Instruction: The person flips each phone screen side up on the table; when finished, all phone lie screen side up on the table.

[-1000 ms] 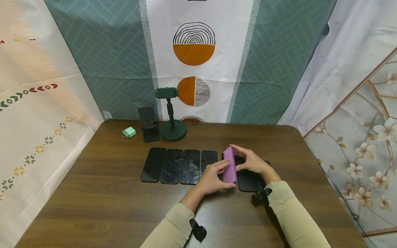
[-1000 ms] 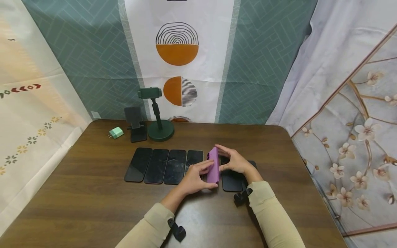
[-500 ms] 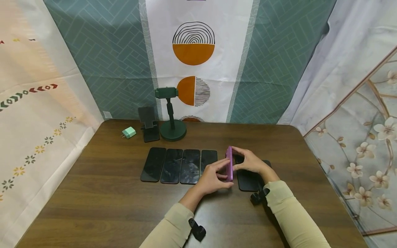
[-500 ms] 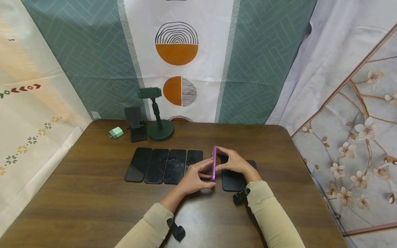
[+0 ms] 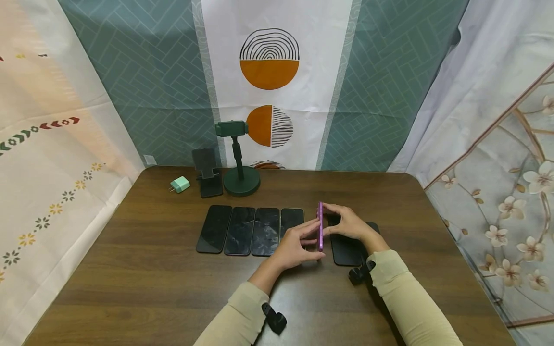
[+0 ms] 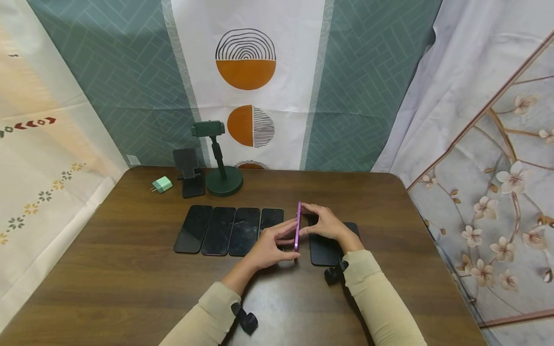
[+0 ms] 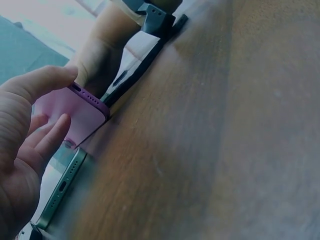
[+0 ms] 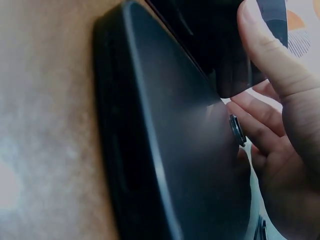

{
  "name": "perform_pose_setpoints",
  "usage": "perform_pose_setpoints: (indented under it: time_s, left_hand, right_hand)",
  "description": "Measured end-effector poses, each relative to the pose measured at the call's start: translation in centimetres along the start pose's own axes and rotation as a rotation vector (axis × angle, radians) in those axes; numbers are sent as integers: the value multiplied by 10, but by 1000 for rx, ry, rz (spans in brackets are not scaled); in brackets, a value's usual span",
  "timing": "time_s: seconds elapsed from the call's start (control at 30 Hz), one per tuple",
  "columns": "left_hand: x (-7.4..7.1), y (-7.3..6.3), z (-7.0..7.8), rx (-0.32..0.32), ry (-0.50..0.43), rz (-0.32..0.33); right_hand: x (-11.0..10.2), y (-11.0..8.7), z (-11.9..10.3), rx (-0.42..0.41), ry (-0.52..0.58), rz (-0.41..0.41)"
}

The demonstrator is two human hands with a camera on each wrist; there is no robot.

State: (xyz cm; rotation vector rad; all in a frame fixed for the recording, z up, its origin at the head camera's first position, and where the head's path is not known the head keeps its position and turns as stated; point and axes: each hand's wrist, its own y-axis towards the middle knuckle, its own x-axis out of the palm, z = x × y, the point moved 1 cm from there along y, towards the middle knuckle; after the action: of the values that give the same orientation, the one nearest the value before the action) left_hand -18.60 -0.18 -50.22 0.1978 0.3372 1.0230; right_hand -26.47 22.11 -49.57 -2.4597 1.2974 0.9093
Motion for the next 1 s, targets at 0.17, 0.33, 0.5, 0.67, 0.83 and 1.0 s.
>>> perform_pose_setpoints:
  time_s: [0.17,0.33,0.5,0.67,0.83,1.0]
  left_hand:
    - [-2,-2,-2,-11,-3,12]
    - [-5,-3,-3,-47,-2,32]
    - [-8,-7,-2,-88,3,52]
    - [-11,-9,-2,-128,89,67]
    - [-13,-10,0,-139,367,68]
    - [-13,-11,-1,-174,505,36]
  right_hand:
    - [1,2,-3,-10,-56,16]
    - [4,2,-2,-6,-82,30]
    - [7,3,-2,18,-110,62]
    - [9,2,-5,43,-116,90]
    - [9,-1,-6,71,-137,101]
    - [10,-3,-6,82,-152,98]
